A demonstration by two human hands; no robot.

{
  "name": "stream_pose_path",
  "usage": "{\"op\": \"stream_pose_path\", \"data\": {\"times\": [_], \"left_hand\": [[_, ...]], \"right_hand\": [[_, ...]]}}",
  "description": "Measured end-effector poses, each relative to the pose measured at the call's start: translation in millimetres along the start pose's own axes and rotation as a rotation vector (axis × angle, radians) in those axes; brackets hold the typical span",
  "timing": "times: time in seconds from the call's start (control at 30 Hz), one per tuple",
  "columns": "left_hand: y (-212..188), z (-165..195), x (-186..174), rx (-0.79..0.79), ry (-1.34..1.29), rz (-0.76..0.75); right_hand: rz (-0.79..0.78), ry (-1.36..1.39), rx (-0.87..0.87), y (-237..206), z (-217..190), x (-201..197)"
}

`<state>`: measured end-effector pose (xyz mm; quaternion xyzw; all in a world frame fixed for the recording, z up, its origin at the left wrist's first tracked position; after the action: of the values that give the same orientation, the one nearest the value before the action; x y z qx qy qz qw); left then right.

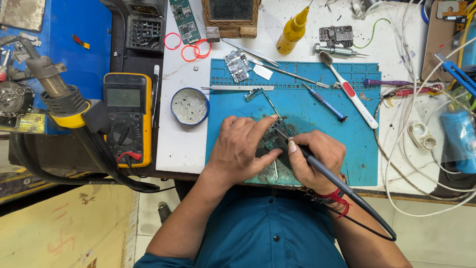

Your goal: The person uses a soldering iron to apply heat to a small green circuit board held on a blue mat. They repeatedly touch the iron tip to different points on the board while holding it steady with the other hand. The workspace contains a multimeter, tweezers, and other electronics tools.

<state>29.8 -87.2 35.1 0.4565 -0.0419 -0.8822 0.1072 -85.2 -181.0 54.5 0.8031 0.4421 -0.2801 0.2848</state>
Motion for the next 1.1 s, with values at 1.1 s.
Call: {"op": "stream_pose_path", "data": {"times": [1.1], "left_hand": [[0.4, 0.6, -1.0, 0.010, -0.010, 0.004]], "right_hand": [[-0.006, 0.009, -0.039, 0.3, -3.0, -0.1]]}}
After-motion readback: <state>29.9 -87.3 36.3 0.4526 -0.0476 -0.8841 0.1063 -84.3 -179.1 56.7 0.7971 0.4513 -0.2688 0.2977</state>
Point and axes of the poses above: each hand's wrist, its own y-axis towards the middle knuckle, its own x-axis out of the palm, z = x × y, the point moved 10 cm from there along y, towards the middle knuckle, and after that the axes turned 14 degrees about -z, right-handed, at the moved point
